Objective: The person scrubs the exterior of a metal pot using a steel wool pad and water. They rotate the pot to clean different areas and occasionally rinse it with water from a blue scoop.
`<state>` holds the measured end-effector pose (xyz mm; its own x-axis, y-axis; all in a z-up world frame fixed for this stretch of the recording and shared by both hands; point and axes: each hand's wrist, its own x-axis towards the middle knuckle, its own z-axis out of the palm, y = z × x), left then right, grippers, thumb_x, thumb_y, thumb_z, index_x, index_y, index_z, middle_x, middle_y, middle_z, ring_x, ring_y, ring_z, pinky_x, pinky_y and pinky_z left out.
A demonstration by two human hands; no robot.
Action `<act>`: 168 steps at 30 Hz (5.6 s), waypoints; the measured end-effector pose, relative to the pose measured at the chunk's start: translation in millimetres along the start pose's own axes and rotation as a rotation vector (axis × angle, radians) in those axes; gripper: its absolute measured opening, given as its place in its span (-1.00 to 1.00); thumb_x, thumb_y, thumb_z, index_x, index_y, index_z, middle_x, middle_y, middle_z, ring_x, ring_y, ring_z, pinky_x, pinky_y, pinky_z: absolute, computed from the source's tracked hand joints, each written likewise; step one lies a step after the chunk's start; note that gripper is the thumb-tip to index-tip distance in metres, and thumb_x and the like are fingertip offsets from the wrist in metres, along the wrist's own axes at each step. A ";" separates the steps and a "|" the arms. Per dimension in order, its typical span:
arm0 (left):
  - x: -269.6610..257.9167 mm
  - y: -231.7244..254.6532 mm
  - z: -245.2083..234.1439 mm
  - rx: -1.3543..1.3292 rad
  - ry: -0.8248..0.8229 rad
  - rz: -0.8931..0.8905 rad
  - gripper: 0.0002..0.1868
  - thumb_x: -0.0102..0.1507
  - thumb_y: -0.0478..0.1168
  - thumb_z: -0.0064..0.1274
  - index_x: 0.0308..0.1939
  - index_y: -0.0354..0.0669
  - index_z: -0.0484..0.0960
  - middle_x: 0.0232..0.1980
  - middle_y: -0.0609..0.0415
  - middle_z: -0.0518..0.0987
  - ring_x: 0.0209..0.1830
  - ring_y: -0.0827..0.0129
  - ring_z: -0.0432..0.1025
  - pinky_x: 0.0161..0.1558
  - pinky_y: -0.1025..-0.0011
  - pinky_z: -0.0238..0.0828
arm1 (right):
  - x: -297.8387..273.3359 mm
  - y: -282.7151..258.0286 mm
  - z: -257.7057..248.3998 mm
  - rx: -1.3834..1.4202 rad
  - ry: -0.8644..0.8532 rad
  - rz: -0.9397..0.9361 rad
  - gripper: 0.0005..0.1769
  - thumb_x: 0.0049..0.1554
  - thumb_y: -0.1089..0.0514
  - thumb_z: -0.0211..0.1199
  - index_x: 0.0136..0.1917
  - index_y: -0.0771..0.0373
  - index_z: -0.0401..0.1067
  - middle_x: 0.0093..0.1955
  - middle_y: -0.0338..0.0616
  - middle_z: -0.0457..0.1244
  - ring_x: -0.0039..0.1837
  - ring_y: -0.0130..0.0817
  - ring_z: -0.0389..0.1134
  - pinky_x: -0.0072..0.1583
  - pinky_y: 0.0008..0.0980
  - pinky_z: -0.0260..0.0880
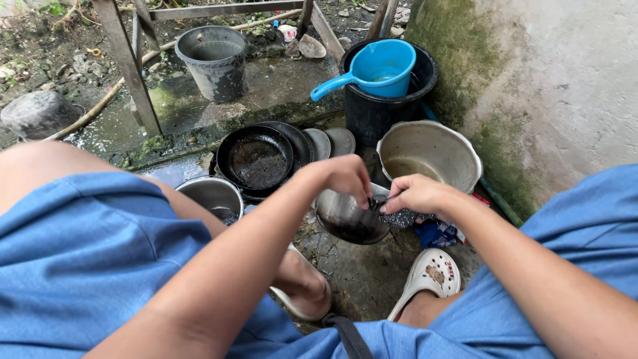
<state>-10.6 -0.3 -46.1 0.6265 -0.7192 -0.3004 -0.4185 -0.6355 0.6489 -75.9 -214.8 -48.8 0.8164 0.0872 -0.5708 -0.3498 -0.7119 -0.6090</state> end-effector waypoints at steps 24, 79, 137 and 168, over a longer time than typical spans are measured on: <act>-110.9 -204.4 53.3 0.111 0.723 -1.131 -0.75 0.31 -0.31 0.10 0.03 -0.27 0.72 0.15 -0.18 0.65 0.18 -0.04 0.55 0.06 0.11 0.57 | -29.4 -6.7 -43.3 0.642 0.066 -0.095 -0.82 0.13 0.10 0.33 -0.01 0.19 0.54 -0.12 -0.27 0.43 -0.12 -0.48 0.43 -0.11 -0.40 0.47; 95.5 32.1 -35.2 -0.623 0.383 0.083 -0.61 0.27 0.03 0.16 -0.24 -0.29 0.76 -0.38 0.14 0.65 -0.40 0.51 0.46 -0.27 0.40 0.46 | -23.6 36.7 -119.8 0.534 0.718 -0.274 -0.74 0.22 0.02 0.37 0.02 0.24 0.51 -0.02 -0.15 0.39 -0.03 -0.47 0.37 0.03 -0.41 0.39; 66.6 84.3 -2.8 -0.074 1.016 -0.206 -0.41 0.37 0.25 -0.19 -0.40 -0.02 0.77 -0.36 -0.21 0.65 -0.29 -0.19 0.56 -0.19 -0.04 0.47 | -31.2 -9.4 -32.2 0.028 1.167 -0.579 -0.88 0.01 0.20 0.45 -0.17 0.25 0.57 -0.06 0.14 0.28 0.06 -0.08 0.34 0.16 -0.20 0.33; 60.6 78.0 -2.1 -0.114 1.040 -0.216 -0.40 0.35 0.28 -0.22 -0.39 0.00 0.77 -0.36 -0.24 0.65 -0.27 -0.24 0.54 -0.17 -0.07 0.45 | -21.5 15.2 -29.3 0.114 1.167 -0.498 -0.87 0.03 0.19 0.47 -0.20 0.25 0.57 -0.05 0.02 0.27 0.08 -0.16 0.32 0.19 -0.26 0.30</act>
<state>-4.0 -92.8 -12.2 0.9559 0.0323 0.2920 -0.2013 -0.6517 0.7312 -85.3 -247.9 -29.7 0.7675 -0.3772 0.5182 0.1194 -0.7102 -0.6938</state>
